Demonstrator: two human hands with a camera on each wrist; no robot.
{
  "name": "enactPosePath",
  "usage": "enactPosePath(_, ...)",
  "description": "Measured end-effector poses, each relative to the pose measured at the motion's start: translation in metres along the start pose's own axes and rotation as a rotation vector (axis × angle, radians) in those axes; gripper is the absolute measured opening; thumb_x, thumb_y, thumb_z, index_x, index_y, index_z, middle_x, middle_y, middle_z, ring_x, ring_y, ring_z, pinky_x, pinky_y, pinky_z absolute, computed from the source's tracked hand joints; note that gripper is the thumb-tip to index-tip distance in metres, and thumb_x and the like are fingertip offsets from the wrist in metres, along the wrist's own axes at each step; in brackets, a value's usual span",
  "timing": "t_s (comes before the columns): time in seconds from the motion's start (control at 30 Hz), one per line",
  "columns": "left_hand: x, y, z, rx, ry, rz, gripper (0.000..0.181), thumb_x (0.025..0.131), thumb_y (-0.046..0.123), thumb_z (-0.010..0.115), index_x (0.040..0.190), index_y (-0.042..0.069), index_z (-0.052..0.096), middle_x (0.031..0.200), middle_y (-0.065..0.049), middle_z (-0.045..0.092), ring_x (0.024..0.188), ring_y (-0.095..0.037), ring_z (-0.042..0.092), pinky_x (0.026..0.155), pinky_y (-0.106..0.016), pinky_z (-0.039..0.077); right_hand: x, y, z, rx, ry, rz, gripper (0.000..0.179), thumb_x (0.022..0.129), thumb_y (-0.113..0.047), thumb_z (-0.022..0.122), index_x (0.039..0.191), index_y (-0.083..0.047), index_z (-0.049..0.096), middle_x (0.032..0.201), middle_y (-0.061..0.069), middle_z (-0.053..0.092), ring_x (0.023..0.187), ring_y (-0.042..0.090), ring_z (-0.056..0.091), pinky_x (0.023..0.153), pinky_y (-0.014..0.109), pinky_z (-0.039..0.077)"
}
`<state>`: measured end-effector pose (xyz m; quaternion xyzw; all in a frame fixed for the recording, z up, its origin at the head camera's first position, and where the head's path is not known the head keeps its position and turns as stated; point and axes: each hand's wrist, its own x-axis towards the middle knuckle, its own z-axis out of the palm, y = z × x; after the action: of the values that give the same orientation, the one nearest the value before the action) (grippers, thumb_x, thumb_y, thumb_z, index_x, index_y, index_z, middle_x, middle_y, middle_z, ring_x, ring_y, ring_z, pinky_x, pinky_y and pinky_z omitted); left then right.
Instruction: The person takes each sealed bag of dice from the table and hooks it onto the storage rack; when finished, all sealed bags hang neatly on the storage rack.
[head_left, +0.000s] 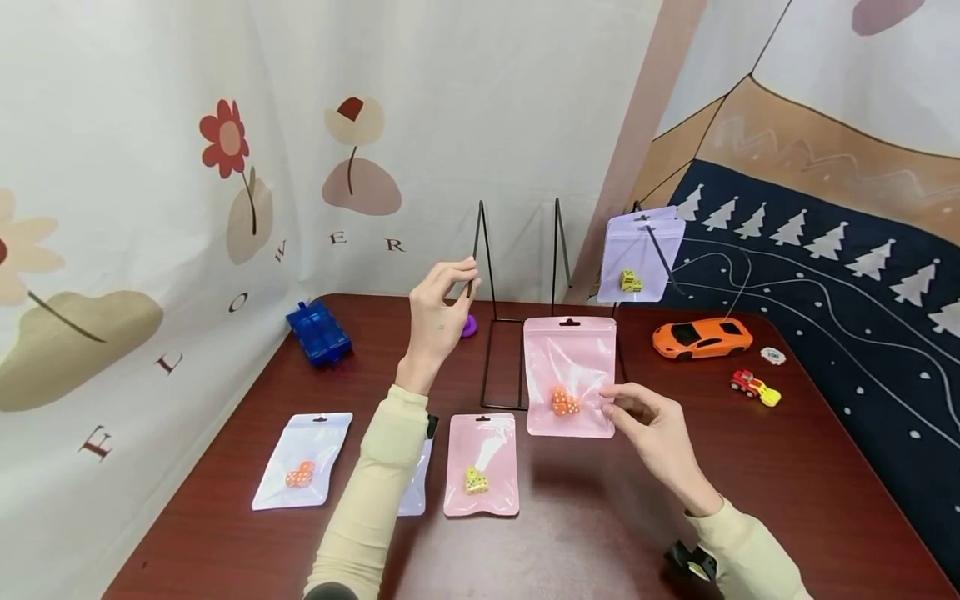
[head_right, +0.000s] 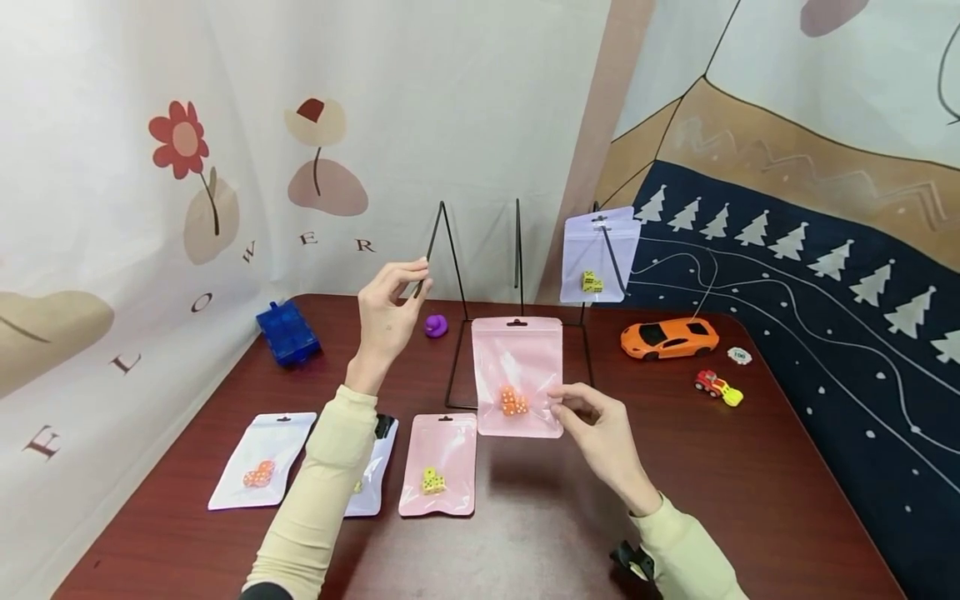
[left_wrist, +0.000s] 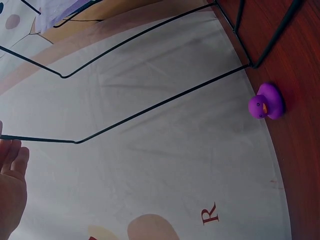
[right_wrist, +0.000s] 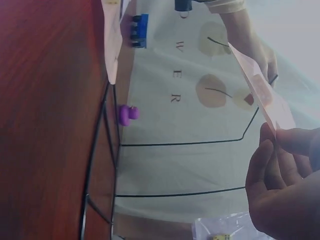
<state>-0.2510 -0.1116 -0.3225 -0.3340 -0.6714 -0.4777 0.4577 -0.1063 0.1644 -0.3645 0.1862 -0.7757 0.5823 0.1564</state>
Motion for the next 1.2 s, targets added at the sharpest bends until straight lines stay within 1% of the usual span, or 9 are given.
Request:
enactPosePath(0.2, 0.000, 0.003, 0.001, 0.020, 0.006, 0.006, 0.012, 0.078, -0.014, 0.070, 0.088, -0.007, 0.069, 0.097, -0.021, 0.065, 0.098, -0.031, 0.064, 0.091, -0.031, 0.052, 0.005, -0.004, -0.001, 0.056, -0.014, -0.062, 0.019, 0.083, 0.015, 0.063, 0.101, 0.008, 0.065, 0.081, 0.021, 0.065, 0.068, 0.022, 0.057, 0.056, 0.014, 0.049)
enactPosePath(0.4, 0.007, 0.022, 0.000, 0.020, 0.012, 0.014, 0.014, 0.075, -0.021, 0.067, 0.086, -0.012, 0.066, 0.094, -0.028, 0.063, 0.093, -0.040, 0.063, 0.089, -0.037, 0.053, 0.012, 0.010, -0.004, 0.083, 0.026, -0.094, 0.022, 0.082, 0.017, 0.063, 0.102, 0.008, 0.066, 0.079, 0.017, 0.064, 0.068, 0.013, 0.057, 0.055, 0.016, 0.049)
enactPosePath(0.5, 0.009, 0.031, -0.002, 0.023, 0.011, 0.008, 0.014, 0.075, -0.021, 0.067, 0.085, -0.013, 0.066, 0.093, -0.028, 0.063, 0.093, -0.040, 0.063, 0.089, -0.037, 0.054, 0.015, 0.018, -0.005, 0.080, 0.036, -0.084, 0.021, 0.083, 0.014, 0.064, 0.103, 0.007, 0.066, 0.078, 0.015, 0.064, 0.067, 0.011, 0.056, 0.055, 0.016, 0.050)
enactPosePath(0.57, 0.009, 0.033, -0.002, 0.024, 0.011, 0.001, 0.013, 0.075, -0.021, 0.067, 0.085, -0.013, 0.065, 0.093, -0.026, 0.063, 0.094, -0.038, 0.064, 0.089, -0.036, 0.054, 0.017, 0.018, -0.005, 0.082, 0.036, -0.083, 0.021, 0.083, 0.014, 0.065, 0.103, 0.007, 0.066, 0.077, 0.016, 0.063, 0.066, 0.011, 0.055, 0.054, 0.016, 0.051)
enactPosePath(0.63, 0.009, 0.033, -0.002, 0.022, 0.012, 0.001, 0.013, 0.075, -0.021, 0.067, 0.085, -0.013, 0.066, 0.093, -0.025, 0.064, 0.095, -0.038, 0.064, 0.089, -0.036, 0.054, 0.019, 0.015, -0.005, 0.088, 0.037, -0.093, 0.022, 0.082, 0.016, 0.064, 0.103, 0.008, 0.066, 0.076, 0.016, 0.062, 0.065, 0.012, 0.055, 0.052, 0.016, 0.049)
enactPosePath(0.8, 0.010, 0.030, -0.003, 0.023, 0.015, 0.001, 0.012, 0.076, -0.020, 0.067, 0.085, -0.012, 0.066, 0.093, -0.024, 0.064, 0.095, -0.036, 0.064, 0.089, -0.035, 0.053, 0.024, -0.005, -0.003, 0.098, 0.034, -0.114, 0.023, 0.081, 0.019, 0.062, 0.102, 0.008, 0.066, 0.074, 0.016, 0.062, 0.064, 0.012, 0.053, 0.048, 0.019, 0.044)
enactPosePath(0.9, 0.010, 0.031, -0.003, 0.020, 0.014, 0.001, 0.012, 0.076, -0.020, 0.067, 0.085, -0.013, 0.065, 0.092, -0.025, 0.063, 0.095, -0.038, 0.064, 0.089, -0.035, 0.054, 0.027, -0.014, -0.002, 0.073, 0.035, -0.082, 0.022, 0.083, 0.015, 0.064, 0.103, 0.008, 0.066, 0.077, 0.016, 0.064, 0.065, 0.012, 0.054, 0.050, 0.018, 0.044)
enactPosePath(1.07, 0.010, 0.032, -0.003, 0.005, 0.018, 0.007, 0.013, 0.074, -0.023, 0.066, 0.084, -0.014, 0.065, 0.091, -0.025, 0.063, 0.093, -0.040, 0.064, 0.088, -0.038, 0.054, 0.030, -0.018, -0.002, 0.004, 0.037, 0.001, 0.020, 0.085, 0.009, 0.065, 0.104, 0.006, 0.067, 0.085, 0.018, 0.066, 0.069, 0.014, 0.057, 0.056, 0.016, 0.048)
enactPosePath(1.2, 0.012, 0.033, -0.003, -0.003, 0.012, 0.028, 0.015, 0.074, -0.024, 0.066, 0.084, -0.014, 0.065, 0.090, -0.026, 0.063, 0.093, -0.041, 0.064, 0.086, -0.041, 0.055, 0.032, -0.018, -0.002, -0.016, 0.040, 0.024, 0.019, 0.085, 0.008, 0.065, 0.105, 0.007, 0.066, 0.087, 0.020, 0.066, 0.071, 0.014, 0.058, 0.061, 0.016, 0.050)
